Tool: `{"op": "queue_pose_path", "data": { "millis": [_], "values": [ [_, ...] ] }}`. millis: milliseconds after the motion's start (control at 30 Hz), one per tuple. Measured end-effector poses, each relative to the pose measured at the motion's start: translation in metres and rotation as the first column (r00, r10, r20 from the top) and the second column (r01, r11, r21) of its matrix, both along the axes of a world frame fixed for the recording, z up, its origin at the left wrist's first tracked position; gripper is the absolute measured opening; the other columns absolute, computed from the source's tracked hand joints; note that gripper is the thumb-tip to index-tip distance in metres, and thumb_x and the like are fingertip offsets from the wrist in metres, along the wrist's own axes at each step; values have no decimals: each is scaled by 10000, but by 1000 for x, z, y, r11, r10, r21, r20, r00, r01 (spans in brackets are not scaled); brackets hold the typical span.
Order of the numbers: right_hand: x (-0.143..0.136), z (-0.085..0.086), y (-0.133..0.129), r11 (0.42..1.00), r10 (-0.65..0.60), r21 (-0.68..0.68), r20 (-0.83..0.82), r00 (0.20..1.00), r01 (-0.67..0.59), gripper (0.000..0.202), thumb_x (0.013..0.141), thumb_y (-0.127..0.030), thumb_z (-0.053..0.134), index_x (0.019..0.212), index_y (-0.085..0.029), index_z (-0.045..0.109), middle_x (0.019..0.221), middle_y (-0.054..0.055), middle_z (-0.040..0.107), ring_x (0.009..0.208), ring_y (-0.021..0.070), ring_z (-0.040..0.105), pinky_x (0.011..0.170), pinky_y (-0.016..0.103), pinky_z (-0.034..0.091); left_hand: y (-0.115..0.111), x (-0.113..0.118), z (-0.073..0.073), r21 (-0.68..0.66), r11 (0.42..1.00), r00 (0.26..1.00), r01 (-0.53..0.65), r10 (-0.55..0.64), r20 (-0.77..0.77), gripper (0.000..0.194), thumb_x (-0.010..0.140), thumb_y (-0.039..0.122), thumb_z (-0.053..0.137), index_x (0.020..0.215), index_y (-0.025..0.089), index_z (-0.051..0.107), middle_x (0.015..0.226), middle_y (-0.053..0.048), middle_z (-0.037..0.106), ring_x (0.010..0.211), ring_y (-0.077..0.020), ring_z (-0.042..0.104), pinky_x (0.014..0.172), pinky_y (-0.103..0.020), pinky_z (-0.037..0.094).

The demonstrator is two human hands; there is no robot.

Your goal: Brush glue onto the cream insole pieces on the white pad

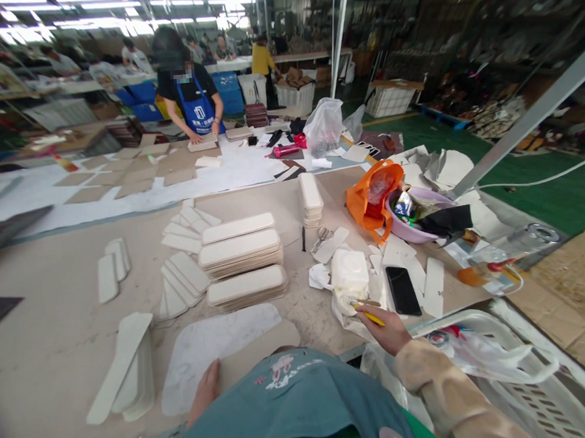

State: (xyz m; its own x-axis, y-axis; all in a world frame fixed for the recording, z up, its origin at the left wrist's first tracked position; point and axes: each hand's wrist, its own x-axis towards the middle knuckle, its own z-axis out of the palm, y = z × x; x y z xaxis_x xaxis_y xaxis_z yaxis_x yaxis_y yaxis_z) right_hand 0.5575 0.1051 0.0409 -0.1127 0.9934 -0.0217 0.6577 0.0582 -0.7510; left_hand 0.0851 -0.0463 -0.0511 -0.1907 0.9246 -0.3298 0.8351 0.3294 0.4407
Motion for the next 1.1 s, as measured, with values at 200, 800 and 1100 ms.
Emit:
{"op": "queue_pose_path", "data": {
  "millis": [200, 800, 1100],
  "values": [
    [5, -10, -9, 994, -38, -105, -20, 999, 36, 394, 689, -522, 632, 891, -192, 709, 937, 70, 709, 874, 266, 666, 819, 372, 549, -3, 10, 20, 10, 991, 985, -135, 133, 107, 787, 587, 247, 605, 1322, 149, 343, 1378, -137, 422, 1303, -272, 350, 1102, -427, 259],
    [-32, 42, -27, 961, -185, -274, -505, 843, 46, 337, 812, -563, 479, 876, -280, 651, 625, 93, 517, 488, 189, 433, 417, 356, 352, -6, 4, 28, 8, 1000, 1000, -3, 3, 30, 898, 574, 323, 727, 1364, 191, 321, 1381, -131, 340, 1271, -277, 348, 1071, -420, 293],
    [-129, 31, -46, 963, -116, -268, -528, 841, -35, 352, 844, -513, 471, 944, -204, 609, 527, -14, 423, 448, 132, 370, 407, 273, 322, 2, -14, 27, 27, 992, 989, 121, -122, 87, 840, 566, 411, 735, 1307, 218, 387, 1299, -115, 395, 1176, -276, 427, 995, -395, 386]
  ]
}}
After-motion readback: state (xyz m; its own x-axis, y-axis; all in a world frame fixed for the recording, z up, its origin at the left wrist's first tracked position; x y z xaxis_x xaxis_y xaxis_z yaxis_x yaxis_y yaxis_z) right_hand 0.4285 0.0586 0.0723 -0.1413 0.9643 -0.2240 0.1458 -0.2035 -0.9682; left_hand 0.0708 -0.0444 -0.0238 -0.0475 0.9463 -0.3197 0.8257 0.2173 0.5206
